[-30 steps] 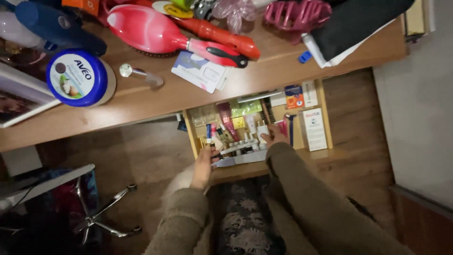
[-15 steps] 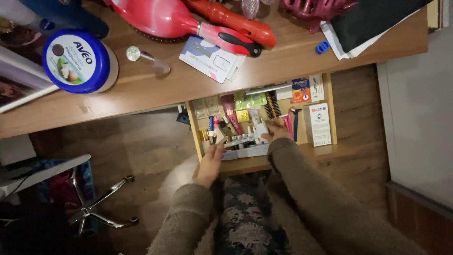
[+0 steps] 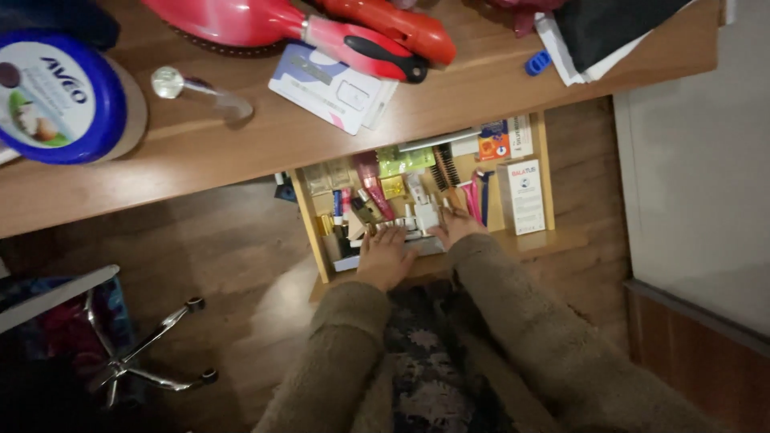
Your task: The person organizes a cluttered dresser drawer by picking up various cosmetic and personal care items from the drawer and the dresser surface, then placing them back into the drawer. Items handled include small boxes, tubes, and a hairbrush.
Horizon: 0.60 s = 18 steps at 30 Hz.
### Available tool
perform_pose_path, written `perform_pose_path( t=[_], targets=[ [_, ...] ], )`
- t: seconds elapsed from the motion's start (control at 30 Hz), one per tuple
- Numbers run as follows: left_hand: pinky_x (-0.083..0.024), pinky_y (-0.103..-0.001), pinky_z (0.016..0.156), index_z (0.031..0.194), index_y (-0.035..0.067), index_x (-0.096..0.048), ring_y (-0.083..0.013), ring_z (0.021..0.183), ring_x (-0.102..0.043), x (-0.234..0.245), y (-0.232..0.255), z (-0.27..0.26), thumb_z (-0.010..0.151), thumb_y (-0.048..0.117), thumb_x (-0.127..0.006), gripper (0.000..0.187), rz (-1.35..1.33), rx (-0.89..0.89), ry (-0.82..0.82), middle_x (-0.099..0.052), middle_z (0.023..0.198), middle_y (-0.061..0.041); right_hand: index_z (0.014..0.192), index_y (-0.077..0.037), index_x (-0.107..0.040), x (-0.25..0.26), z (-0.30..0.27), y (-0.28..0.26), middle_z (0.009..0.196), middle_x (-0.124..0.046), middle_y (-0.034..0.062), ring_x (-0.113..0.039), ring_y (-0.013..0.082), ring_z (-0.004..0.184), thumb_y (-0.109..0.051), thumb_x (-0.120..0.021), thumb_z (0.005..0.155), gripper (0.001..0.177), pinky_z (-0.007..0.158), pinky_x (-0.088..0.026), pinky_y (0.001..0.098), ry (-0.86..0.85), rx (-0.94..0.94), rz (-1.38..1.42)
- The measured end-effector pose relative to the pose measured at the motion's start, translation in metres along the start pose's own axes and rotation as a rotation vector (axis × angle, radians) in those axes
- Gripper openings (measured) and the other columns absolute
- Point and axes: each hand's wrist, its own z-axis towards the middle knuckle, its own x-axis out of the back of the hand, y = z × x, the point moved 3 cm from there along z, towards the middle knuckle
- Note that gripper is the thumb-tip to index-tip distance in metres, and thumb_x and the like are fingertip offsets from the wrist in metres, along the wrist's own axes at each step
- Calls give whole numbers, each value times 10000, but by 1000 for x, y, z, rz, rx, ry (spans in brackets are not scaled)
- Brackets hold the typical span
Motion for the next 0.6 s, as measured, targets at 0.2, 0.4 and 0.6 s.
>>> perform_pose_path(
  t=[0.2,0.4,0.6],
  targets=[
    [-227,-605,1212,1507,204,-471,-256,1468,-387,5,-3,-7,1026,497,-395,568,14,3,130,-484,1531,-38,1345,-320,-554,199,-10,-48,1076,-609,32,-712,310,932,-459,-671,943,442,768,-613,428,549,171,373],
    [-331,-553,1186,1407,178,-558,-302,1372,-533,31,-2,-36,1026,559,-397,562,-51,-5,281,-620,1394,-112,924,-225,-769,178,69,-115,749,-655,40,-743,286,757,-578,-650,862,377,677,-613,427,554,261,81],
    [-336,-538,1183,1416,141,-526,-319,1426,-469,66,-17,-78,1061,491,-359,525,-134,4,235,-597,1396,-148,1111,-290,-722,239,61,-135,861,-763,108,-761,359,919,-456,-701,873,291,777,-617,540,406,247,82]
  ],
)
